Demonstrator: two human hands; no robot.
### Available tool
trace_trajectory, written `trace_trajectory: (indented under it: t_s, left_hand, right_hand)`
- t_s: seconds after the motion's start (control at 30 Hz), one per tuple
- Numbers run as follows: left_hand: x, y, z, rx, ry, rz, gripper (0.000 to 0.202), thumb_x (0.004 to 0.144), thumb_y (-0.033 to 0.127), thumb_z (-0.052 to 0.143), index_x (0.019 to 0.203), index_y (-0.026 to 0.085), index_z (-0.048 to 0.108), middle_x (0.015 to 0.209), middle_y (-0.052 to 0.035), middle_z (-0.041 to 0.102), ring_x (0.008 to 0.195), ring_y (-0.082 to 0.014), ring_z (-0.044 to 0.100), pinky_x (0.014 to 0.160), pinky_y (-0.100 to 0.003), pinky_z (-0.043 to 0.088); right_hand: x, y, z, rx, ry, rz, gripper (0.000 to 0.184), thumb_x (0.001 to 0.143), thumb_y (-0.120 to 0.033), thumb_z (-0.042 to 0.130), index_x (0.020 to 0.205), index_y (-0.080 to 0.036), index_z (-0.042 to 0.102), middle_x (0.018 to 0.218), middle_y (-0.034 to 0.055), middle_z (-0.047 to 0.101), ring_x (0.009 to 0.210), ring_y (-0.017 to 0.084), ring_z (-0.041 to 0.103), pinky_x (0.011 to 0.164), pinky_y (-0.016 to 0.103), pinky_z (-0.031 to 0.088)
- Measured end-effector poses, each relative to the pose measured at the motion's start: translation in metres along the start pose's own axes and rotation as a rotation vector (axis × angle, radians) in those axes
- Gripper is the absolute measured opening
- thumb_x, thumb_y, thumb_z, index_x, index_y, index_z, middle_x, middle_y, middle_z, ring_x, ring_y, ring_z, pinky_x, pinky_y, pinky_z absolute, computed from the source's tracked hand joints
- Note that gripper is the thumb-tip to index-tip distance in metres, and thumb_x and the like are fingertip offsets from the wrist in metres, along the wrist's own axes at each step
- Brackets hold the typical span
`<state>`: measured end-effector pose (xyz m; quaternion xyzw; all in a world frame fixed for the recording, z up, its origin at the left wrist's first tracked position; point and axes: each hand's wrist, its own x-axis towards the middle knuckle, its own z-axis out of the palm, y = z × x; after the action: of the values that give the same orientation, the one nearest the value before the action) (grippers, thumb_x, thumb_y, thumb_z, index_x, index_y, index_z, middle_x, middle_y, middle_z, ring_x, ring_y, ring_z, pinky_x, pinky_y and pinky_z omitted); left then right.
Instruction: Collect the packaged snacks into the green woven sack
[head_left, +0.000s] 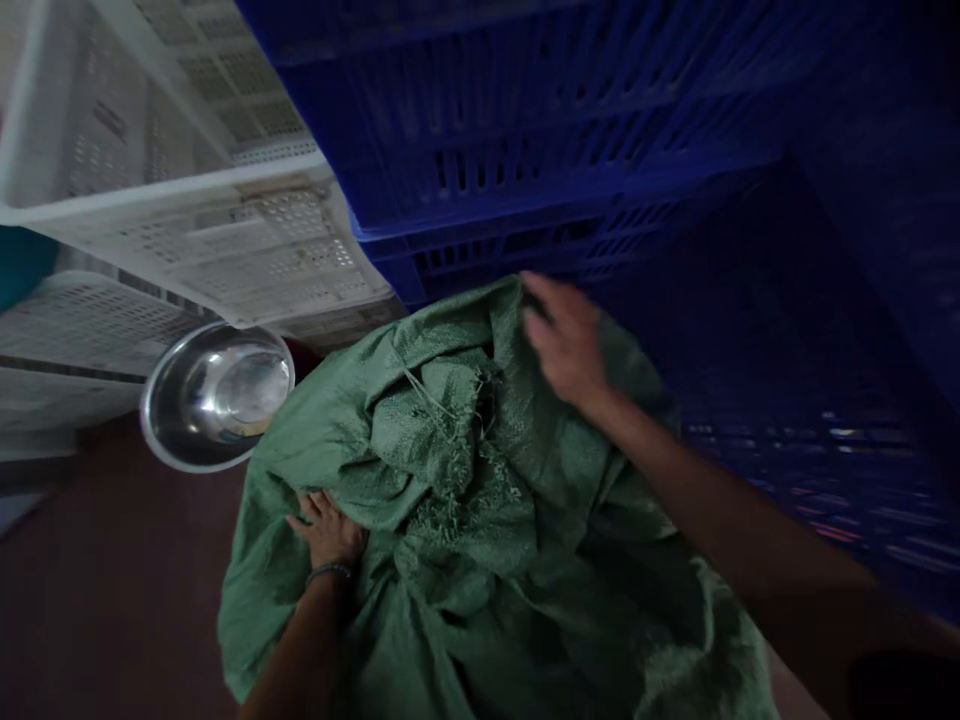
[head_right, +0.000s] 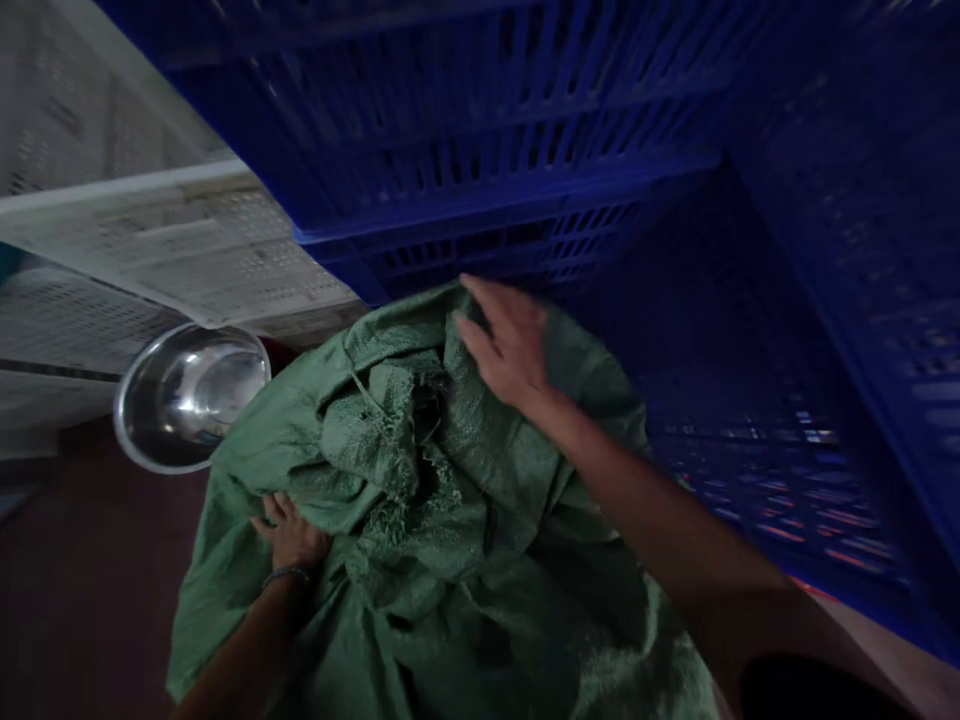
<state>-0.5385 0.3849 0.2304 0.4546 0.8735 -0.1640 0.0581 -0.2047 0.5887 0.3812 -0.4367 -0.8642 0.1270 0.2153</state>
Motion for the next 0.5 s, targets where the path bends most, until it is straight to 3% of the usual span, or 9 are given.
trace_trajectory:
  t_s: [0.03,0.1,0.2,0.27,0.4,0.5]
  left_hand:
    - [0.002,-0.002,0.002,0.062,-0.013,0.005,0.063,0.098,0.023,0.047,0.154,-0.006,0.046,0.165,-0.0339,0.030,0.157,-0.0489,0.019,0.124,-0.069,0.021]
    - [0.006,-0.007,0.010,0.108,-0.040,0.042,0.062,0.100,0.026,0.045,0.154,-0.003,0.048,0.162,-0.0323,0.037,0.155,-0.0516,0.024,0.122,-0.072,0.021]
    - [0.015,-0.017,0.028,0.135,-0.078,0.114,0.057,0.100,0.031,0.045,0.149,0.006,0.060,0.153,-0.0266,0.052,0.149,-0.0539,0.034,0.121,-0.075,0.017]
    - [0.020,-0.020,0.039,0.147,-0.092,0.137,0.055,0.097,0.030,0.048,0.145,0.010,0.065,0.148,-0.0262,0.058,0.146,-0.0559,0.038,0.118,-0.079,0.017]
    - [0.029,-0.020,0.047,0.129,-0.116,0.163,0.049,0.090,0.024,0.052,0.131,0.014,0.076,0.130,-0.0257,0.070,0.140,-0.0570,0.044,0.114,-0.084,0.014]
    - [0.037,-0.019,0.042,-0.014,-0.057,0.136,0.048,0.090,0.026,0.050,0.127,0.014,0.078,0.130,-0.0261,0.069,0.142,-0.0565,0.042,0.115,-0.084,0.010]
  right_hand:
    - [0.014,0.003,0.012,-0.038,-0.076,-0.073,0.048,0.107,-0.039,0.044,0.153,-0.033,0.056,0.121,0.0125,0.063,0.112,0.037,0.054,0.094,0.053,0.042]
    - [0.032,-0.005,0.055,-0.124,-0.215,-0.212,0.064,0.101,-0.045,0.061,0.161,-0.028,0.046,0.127,0.0152,0.060,0.114,0.035,0.051,0.098,0.049,0.041]
    - [0.035,-0.023,0.130,-0.199,-0.217,-0.133,0.079,0.101,-0.060,0.062,0.164,-0.020,0.039,0.134,0.0211,0.054,0.120,0.037,0.047,0.104,0.050,0.038]
    - [0.030,-0.022,0.167,-0.214,-0.243,-0.066,0.068,0.105,-0.052,0.058,0.163,-0.019,0.041,0.134,0.0214,0.055,0.122,0.036,0.047,0.106,0.050,0.037]
    - [0.034,0.005,0.207,-0.231,-0.305,0.048,0.048,0.108,-0.023,0.044,0.155,-0.019,0.053,0.136,0.0209,0.058,0.128,0.036,0.049,0.112,0.053,0.036]
    - [0.046,0.024,0.229,-0.167,-0.243,0.071,0.044,0.102,-0.015,0.047,0.142,-0.015,0.064,0.131,0.0216,0.061,0.127,0.039,0.051,0.112,0.058,0.039]
